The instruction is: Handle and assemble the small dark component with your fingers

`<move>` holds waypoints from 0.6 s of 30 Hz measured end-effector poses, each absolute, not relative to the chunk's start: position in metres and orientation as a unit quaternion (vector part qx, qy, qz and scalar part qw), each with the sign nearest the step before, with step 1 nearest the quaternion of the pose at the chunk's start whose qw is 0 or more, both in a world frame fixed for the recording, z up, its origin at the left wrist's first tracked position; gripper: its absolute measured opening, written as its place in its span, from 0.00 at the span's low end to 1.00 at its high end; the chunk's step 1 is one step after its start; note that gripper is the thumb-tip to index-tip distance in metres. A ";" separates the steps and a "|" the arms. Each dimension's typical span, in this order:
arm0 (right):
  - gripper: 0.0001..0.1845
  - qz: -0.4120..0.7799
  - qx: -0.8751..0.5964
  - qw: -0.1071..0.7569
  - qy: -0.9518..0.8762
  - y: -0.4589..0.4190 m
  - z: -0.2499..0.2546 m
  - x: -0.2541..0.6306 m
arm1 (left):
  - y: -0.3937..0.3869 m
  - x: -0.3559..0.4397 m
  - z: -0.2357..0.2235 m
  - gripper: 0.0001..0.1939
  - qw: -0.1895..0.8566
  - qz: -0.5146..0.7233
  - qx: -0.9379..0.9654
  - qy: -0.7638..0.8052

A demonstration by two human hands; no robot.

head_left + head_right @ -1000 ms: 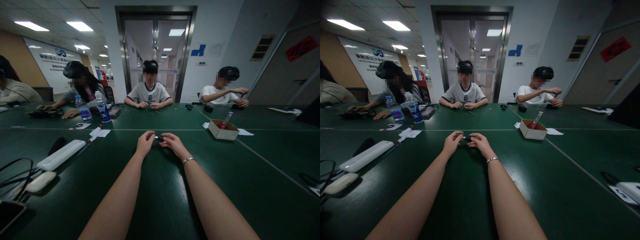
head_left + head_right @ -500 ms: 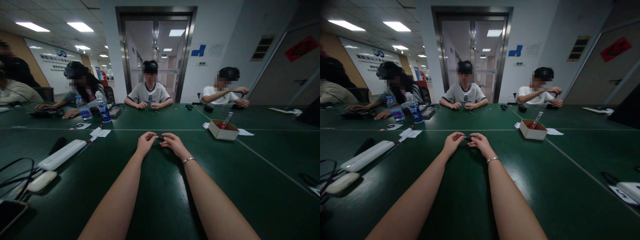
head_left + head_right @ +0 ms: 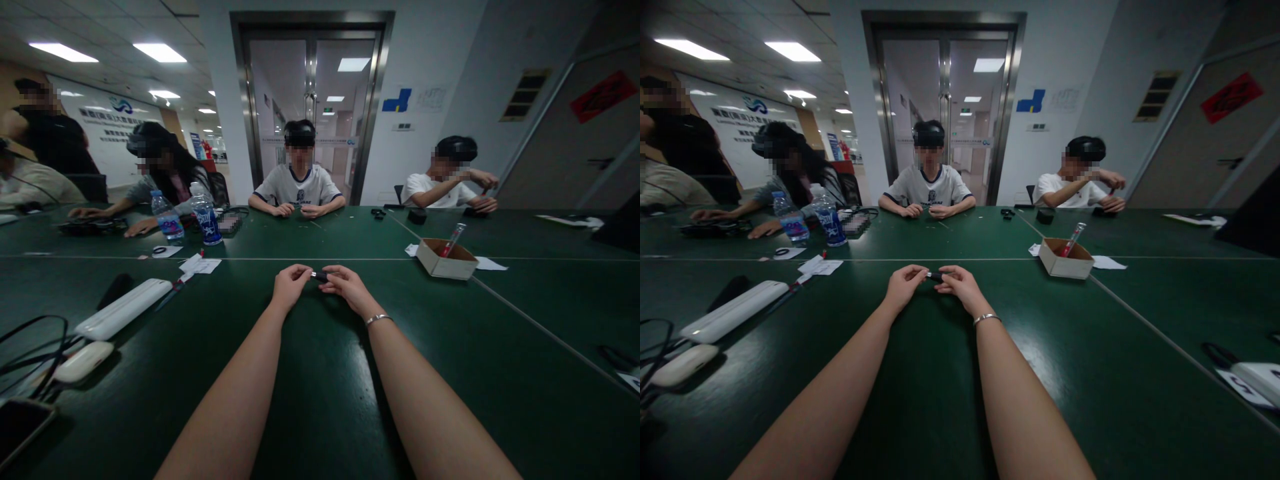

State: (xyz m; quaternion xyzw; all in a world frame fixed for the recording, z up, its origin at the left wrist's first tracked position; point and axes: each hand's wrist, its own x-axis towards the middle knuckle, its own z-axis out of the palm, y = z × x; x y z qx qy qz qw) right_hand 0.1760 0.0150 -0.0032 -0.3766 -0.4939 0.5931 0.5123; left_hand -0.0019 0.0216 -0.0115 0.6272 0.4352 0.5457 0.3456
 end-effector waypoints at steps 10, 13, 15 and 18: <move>0.10 0.598 -0.360 0.506 -0.507 0.018 -0.009 0.179 | 0.023 -0.001 -0.012 0.15 0.330 0.545 0.626 0.451; 0.12 0.596 -0.347 0.500 -0.525 0.019 -0.011 0.180 | 0.022 -0.001 -0.011 0.15 0.323 0.546 0.622 0.459; 0.15 0.588 -0.346 0.489 -0.543 0.020 -0.012 0.180 | 0.020 -0.002 -0.010 0.14 0.315 0.550 0.620 0.462; 0.16 0.559 -0.366 0.454 -0.589 0.021 -0.012 0.177 | 0.020 -0.001 -0.010 0.14 0.307 0.562 0.618 0.456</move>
